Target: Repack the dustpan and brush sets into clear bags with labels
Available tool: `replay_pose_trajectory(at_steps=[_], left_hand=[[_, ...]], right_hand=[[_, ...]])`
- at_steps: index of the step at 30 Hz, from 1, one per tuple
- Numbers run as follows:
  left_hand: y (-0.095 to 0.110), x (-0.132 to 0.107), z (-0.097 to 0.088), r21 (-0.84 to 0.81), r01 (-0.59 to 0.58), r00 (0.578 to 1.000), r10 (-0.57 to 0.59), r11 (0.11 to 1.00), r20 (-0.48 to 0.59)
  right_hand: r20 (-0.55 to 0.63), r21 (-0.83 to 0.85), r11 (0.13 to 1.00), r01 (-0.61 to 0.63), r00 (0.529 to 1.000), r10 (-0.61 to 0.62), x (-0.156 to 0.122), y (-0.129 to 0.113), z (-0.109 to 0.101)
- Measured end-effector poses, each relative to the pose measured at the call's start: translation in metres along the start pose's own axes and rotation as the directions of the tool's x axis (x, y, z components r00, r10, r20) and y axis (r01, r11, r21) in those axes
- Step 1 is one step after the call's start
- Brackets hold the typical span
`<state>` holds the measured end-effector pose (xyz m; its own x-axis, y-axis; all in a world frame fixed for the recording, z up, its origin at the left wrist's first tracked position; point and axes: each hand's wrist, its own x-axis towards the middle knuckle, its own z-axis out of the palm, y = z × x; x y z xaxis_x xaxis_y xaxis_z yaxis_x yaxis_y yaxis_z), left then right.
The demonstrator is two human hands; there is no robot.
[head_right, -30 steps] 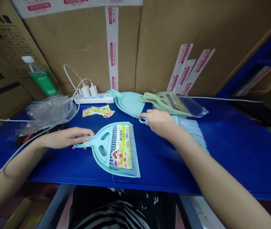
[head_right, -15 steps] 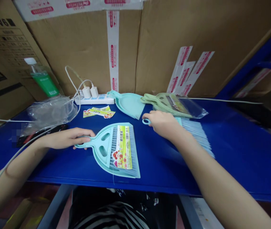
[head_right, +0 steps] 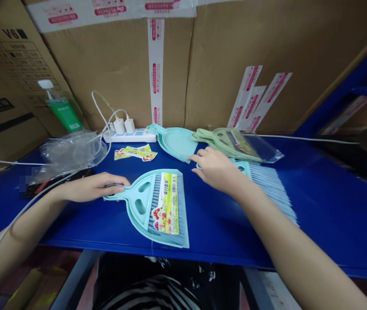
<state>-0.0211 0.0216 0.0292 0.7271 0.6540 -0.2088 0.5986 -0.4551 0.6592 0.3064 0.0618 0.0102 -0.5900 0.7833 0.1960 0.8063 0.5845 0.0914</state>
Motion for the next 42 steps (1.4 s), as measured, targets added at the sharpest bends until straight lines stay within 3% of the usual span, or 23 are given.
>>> replay_pose_trajectory(at_steps=[3, 6, 10, 13, 16, 24, 27, 32, 36, 39, 42], left_hand=[[-0.001, 0.001, 0.001, 0.129, -0.032, 0.990, 0.049, 0.991, -0.132], [-0.002, 0.001, 0.001, 0.319, 0.048, 0.927, 0.077, 0.946, -0.367], [-0.003, -0.002, 0.001, 0.585, 0.354, 0.777, 0.119, 0.730, -0.618], [-0.004, -0.004, 0.001, 0.679, 0.494, 0.728, 0.169, 0.544, -0.665], [-0.003, -0.005, 0.001, 0.728, 0.526, 0.739, 0.188, 0.439, -0.647], [-0.004, -0.009, 0.002, 0.727, 0.609, 0.741, 0.097, 0.318, -0.664], [-0.007, -0.011, 0.002, 0.724, 0.613, 0.753, 0.043, 0.318, -0.657], [-0.004, -0.011, 0.002, 0.675, 0.645, 0.727, -0.016, 0.359, -0.686], [-0.001, -0.011, 0.001, 0.678, 0.663, 0.719, -0.016, 0.317, -0.695], [-0.002, -0.011, 0.001, 0.693, 0.664, 0.717, 0.021, 0.280, -0.696], [-0.002, -0.010, 0.001, 0.703, 0.648, 0.725, 0.046, 0.292, -0.687]], right_hand=[[-0.047, 0.090, 0.991, 0.097, 0.995, -0.093, 0.003, -0.011, 0.004], [-0.037, 0.193, 0.974, 0.118, 0.993, -0.113, 0.006, -0.024, 0.008], [-0.041, 0.288, 0.951, 0.111, 0.994, -0.104, 0.009, -0.032, 0.012], [-0.057, 0.353, 0.930, 0.103, 0.994, -0.089, 0.012, -0.034, 0.015], [-0.088, 0.406, 0.909, 0.092, 0.994, -0.061, 0.014, -0.034, 0.018], [-0.109, 0.513, 0.857, 0.055, 0.994, 0.001, 0.018, -0.035, 0.021], [-0.085, 0.564, 0.826, 0.020, 0.996, 0.034, 0.018, -0.034, 0.018], [-0.065, 0.605, 0.795, -0.051, 0.991, 0.113, 0.017, -0.032, 0.015], [-0.029, 0.661, 0.744, -0.098, 0.987, 0.156, 0.017, -0.028, 0.015], [0.024, 0.716, 0.686, -0.131, 0.986, 0.164, 0.017, -0.025, 0.016], [0.108, 0.799, 0.574, -0.180, 0.982, 0.158, 0.017, -0.024, 0.017]])
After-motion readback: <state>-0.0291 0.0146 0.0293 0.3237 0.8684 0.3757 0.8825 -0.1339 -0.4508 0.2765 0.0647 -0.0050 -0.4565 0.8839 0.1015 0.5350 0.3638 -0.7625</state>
